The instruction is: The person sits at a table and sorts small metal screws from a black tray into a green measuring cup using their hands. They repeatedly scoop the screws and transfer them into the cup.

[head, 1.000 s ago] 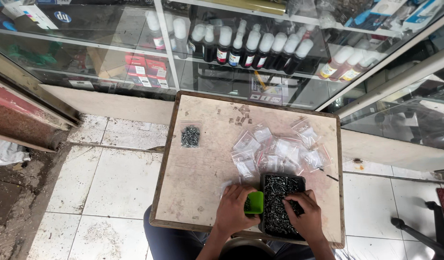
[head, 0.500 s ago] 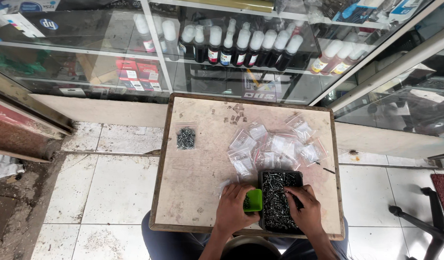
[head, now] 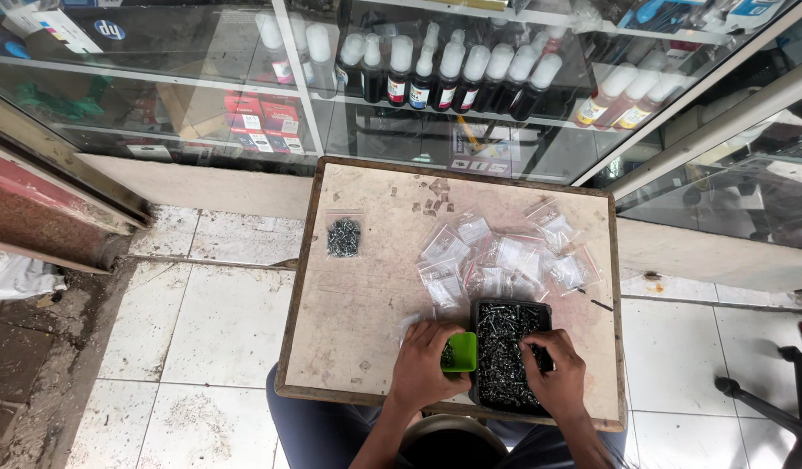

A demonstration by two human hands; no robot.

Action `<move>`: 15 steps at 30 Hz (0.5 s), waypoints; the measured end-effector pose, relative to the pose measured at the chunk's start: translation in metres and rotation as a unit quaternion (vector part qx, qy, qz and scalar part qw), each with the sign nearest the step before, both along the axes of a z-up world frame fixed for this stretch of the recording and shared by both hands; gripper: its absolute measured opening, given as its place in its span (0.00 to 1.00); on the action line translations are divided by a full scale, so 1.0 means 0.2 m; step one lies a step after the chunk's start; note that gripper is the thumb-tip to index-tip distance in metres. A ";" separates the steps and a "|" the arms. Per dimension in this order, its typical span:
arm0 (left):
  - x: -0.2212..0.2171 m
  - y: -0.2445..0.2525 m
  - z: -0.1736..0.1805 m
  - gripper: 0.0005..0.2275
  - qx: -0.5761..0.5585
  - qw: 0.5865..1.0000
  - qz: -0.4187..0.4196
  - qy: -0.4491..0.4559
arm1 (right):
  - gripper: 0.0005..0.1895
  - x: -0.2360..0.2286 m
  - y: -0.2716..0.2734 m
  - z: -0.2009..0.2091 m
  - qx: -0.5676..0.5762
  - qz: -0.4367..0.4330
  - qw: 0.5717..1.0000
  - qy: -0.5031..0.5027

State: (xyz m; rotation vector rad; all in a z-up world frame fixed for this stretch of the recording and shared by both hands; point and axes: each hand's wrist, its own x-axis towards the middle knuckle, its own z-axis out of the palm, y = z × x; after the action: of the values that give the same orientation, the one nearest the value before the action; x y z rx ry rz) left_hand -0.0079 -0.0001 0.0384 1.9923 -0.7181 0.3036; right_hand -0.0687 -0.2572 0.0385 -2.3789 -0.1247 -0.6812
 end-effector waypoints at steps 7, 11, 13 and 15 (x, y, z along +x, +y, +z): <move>-0.01 -0.01 -0.02 0.27 0.015 1.000 0.003 -0.005 | 0.07 0.00 0.00 0.02 0.002 0.001 1.000 -0.015; 0.02 -0.01 -0.12 0.31 0.008 1.000 0.001 -0.005 | 0.04 0.02 -0.03 0.00 0.006 0.013 1.000 -0.022; 0.02 -0.02 -0.20 0.34 0.001 1.000 -0.002 0.020 | 0.03 0.04 -0.06 -0.03 0.018 0.017 0.999 -0.032; -0.01 0.00 -0.24 0.38 0.021 0.998 -0.004 0.054 | 0.04 0.01 -0.09 -0.07 -0.050 0.007 0.998 -0.037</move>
State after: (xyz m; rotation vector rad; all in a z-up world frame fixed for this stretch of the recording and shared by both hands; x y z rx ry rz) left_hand -0.0100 -0.0007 -0.0106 2.0292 -0.6677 0.1756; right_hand -0.0671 -0.2744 0.0249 -2.4452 -0.2108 -0.7736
